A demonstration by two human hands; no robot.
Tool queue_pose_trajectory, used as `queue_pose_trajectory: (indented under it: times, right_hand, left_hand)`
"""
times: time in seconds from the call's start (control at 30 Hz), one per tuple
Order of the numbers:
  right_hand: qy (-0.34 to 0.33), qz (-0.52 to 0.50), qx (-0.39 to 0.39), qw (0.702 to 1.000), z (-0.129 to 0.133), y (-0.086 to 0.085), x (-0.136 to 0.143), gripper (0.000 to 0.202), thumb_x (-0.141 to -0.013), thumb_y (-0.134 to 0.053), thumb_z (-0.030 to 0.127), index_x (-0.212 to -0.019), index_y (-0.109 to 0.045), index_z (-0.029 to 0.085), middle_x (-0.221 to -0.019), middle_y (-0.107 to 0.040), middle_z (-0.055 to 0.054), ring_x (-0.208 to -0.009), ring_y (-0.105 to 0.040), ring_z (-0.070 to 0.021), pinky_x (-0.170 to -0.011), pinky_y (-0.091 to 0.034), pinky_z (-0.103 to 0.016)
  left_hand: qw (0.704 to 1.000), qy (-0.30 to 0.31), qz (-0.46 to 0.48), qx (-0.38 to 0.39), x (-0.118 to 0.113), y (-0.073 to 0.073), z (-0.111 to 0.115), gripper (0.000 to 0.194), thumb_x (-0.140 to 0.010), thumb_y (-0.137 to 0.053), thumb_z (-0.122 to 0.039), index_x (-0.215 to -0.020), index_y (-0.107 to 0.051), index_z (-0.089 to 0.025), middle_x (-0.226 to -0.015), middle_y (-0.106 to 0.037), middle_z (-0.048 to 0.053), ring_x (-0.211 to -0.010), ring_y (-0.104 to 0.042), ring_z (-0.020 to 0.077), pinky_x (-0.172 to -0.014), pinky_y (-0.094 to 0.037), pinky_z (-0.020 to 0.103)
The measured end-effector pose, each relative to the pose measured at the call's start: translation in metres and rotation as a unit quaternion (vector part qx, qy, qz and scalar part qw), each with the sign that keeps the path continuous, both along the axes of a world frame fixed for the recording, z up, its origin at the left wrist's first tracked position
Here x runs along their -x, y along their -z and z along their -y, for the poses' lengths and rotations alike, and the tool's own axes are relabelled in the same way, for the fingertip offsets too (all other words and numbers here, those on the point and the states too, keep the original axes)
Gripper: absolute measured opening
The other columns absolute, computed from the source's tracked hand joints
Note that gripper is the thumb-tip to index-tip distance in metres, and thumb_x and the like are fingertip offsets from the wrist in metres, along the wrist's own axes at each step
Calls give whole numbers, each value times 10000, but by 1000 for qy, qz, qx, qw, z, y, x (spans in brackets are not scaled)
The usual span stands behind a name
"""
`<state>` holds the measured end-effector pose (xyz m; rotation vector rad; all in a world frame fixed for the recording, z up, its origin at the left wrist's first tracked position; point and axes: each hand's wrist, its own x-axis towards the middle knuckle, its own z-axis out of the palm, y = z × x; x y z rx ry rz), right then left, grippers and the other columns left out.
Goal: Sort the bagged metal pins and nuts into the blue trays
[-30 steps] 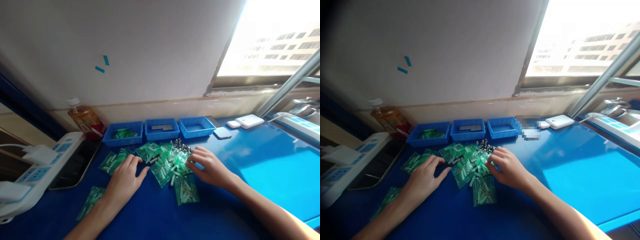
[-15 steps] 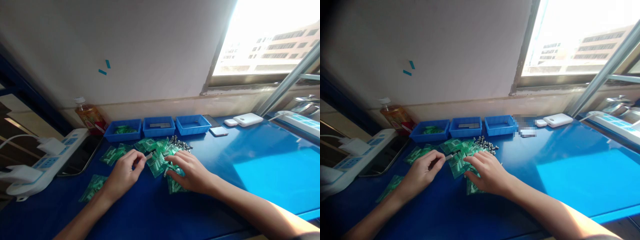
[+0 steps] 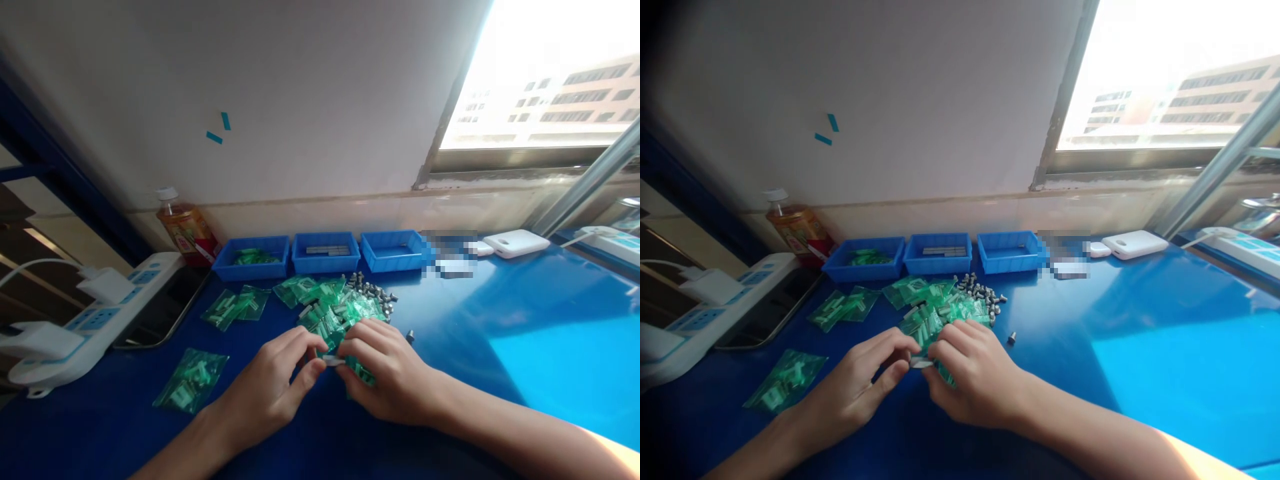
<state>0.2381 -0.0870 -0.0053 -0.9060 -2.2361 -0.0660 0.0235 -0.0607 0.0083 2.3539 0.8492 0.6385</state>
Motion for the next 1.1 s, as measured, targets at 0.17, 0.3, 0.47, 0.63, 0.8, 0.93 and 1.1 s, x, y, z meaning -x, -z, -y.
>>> queue_pose_trajectory:
  times: [0.17, 0.3, 0.47, 0.63, 0.8, 0.93, 1.1]
  right_hand:
    - [-7, -23, 14, 1000, 1, 2, 3, 139, -889, -469, 189, -783, -555, 161, -654, -546, -33, -604, -436, -146, -571, -367, -277]
    - [-4, -23, 23, 999, 2, -1, 5, 162, -906, -448, 198, -779, -542, 166, -655, -536, -31, -599, -434, -144, -566, -366, -272]
    - [-7, -22, 30, 999, 5, -4, 6, 151, -915, -502, 281, -976, -542, 149, -783, -599, -53, -678, -503, -162, -623, -407, -287]
    - [0, -15, -13, 1000, 7, -2, 11, 78, -922, -485, 204, -947, -541, 156, -742, -594, -41, -649, -495, -154, -626, -391, -285]
    - [28, -30, -21, 999, 4, 3, 13, 124, -940, -455, 213, -874, -546, 159, -688, -582, -30, -597, -461, -143, -592, -354, -284]
    - [14, -16, -3, 1000, 2, 3, 12, 189, -962, -414, 226, -838, -545, 167, -648, -570, -15, -565, -449, -134, -583, -347, -282]
    - [6, -27, 34, 999, 2, -6, 11, 171, -935, -486, 312, -992, -533, 157, -770, -611, -46, -659, -530, -156, -624, -401, -284]
  left_hand:
    - [996, 17, 29, -79, 2, 8, -1, 241, -888, -554, -165, -1115, -515, -237, -896, -621, -11, -813, -600, 131, -747, -472, 221]
    - [992, 31, 40, -118, 0, 12, -2, 139, -914, -510, -144, -1016, -552, -227, -866, -644, -5, -803, -615, 135, -731, -473, 226]
    - [994, -8, 28, -102, 1, 9, 0, 102, -920, -505, -201, -977, -588, -221, -780, -612, -10, -707, -602, 131, -655, -465, 227]
    - [997, -14, 22, -70, 1, 7, 4, 106, -933, -482, -229, -943, -588, -221, -777, -624, -14, -710, -614, 129, -666, -477, 227]
    - [991, -29, 61, -115, 1, 12, 4, 242, -892, -577, -229, -1124, -510, -241, -833, -634, -22, -726, -625, 118, -695, -503, 209]
    - [982, 0, 70, -174, 0, 12, 2, 133, -904, -550, -178, -1019, -537, -243, -806, -640, -18, -712, -622, 125, -675, -494, 215]
    - [986, -22, 56, -157, 1, 11, -2, 62, -923, -504, -210, -953, -556, -227, -723, -618, -19, -634, -609, 127, -609, -478, 207]
